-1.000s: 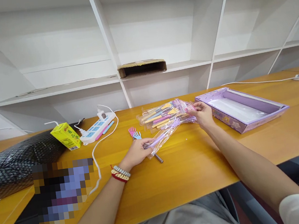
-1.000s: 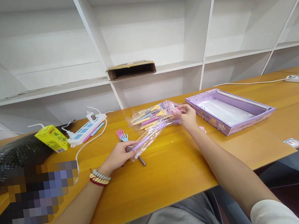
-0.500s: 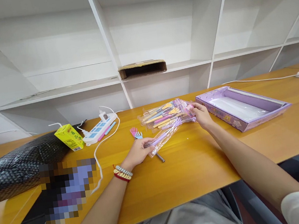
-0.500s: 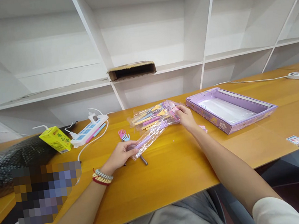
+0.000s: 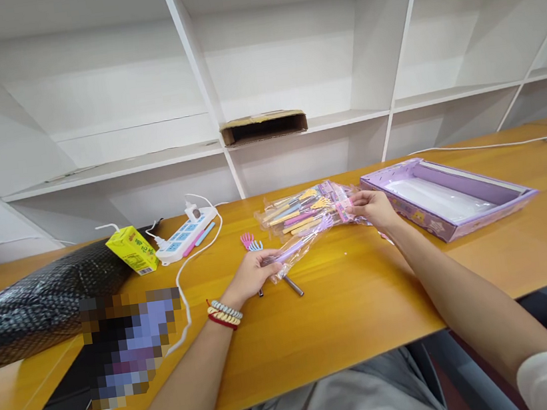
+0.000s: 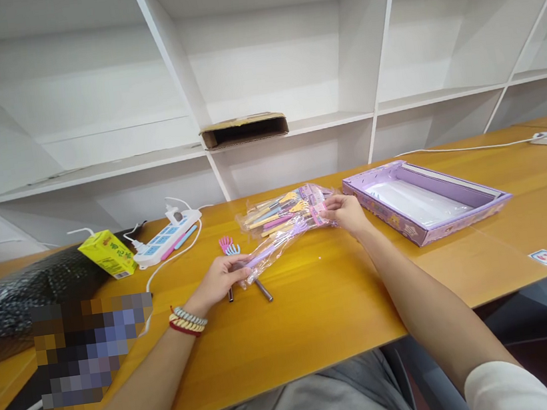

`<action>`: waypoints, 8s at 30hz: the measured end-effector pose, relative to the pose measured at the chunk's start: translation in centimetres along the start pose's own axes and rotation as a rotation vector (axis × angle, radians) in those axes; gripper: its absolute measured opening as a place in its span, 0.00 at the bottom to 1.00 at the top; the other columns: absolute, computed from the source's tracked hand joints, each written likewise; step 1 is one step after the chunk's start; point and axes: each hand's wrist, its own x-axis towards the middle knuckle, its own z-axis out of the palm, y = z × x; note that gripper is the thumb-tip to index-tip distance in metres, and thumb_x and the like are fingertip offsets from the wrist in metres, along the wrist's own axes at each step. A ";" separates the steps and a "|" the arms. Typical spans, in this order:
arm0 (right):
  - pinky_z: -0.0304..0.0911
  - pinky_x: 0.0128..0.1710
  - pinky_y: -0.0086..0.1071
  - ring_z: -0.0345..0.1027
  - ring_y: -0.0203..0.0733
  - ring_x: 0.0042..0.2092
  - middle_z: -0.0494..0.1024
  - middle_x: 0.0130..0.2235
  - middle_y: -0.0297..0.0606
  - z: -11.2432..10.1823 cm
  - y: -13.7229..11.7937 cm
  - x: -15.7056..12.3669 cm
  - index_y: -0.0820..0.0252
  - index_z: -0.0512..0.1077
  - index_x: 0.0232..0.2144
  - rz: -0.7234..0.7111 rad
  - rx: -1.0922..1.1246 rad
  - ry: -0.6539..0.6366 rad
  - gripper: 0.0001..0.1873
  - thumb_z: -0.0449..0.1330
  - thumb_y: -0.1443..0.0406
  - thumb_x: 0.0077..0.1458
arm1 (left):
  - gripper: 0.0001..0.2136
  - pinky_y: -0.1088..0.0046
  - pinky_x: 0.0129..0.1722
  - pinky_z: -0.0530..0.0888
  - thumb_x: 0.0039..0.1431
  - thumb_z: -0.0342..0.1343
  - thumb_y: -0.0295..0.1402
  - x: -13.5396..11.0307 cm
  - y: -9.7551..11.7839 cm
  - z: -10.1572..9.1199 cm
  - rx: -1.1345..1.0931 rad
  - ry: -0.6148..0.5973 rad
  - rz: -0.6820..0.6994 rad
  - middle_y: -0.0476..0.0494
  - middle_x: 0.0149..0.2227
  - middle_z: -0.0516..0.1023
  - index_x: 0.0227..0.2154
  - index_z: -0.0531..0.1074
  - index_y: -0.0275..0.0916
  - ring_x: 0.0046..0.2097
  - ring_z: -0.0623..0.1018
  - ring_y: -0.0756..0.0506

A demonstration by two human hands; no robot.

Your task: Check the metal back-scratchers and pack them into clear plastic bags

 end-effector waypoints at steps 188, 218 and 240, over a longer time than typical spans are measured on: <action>0.59 0.22 0.30 0.68 0.41 0.23 0.74 0.20 0.37 -7.1 -1.0 0.7 0.61 0.73 0.19 0.439 -1.276 -0.455 0.10 0.67 0.64 0.27 | 0.17 0.79 0.18 0.58 0.56 0.45 0.48 0.6 -1.0 0.6 0.029 0.265 0.046 0.56 0.13 0.60 0.31 0.66 0.37 0.16 0.60 0.54; 0.52 0.24 0.26 0.58 0.32 0.24 0.68 0.23 0.31 7.5 -1.1 -7.2 0.63 0.68 0.47 -0.215 -0.472 -0.762 0.26 0.53 0.51 0.53 | 0.18 0.78 0.18 0.58 0.52 0.52 0.46 -0.5 0.8 2.2 -0.095 -0.138 0.007 0.52 0.15 0.63 0.24 0.73 0.34 0.17 0.62 0.55; 0.49 0.17 0.25 0.61 0.31 0.20 0.71 0.21 0.30 5.6 -0.2 -5.4 0.58 0.68 0.31 0.184 0.435 -0.450 0.12 0.64 0.60 0.45 | 0.13 0.65 0.46 0.66 0.58 0.42 0.29 5.1 -1.3 -4.9 0.743 0.988 0.190 0.37 0.40 0.73 0.43 0.68 0.35 0.45 0.72 0.43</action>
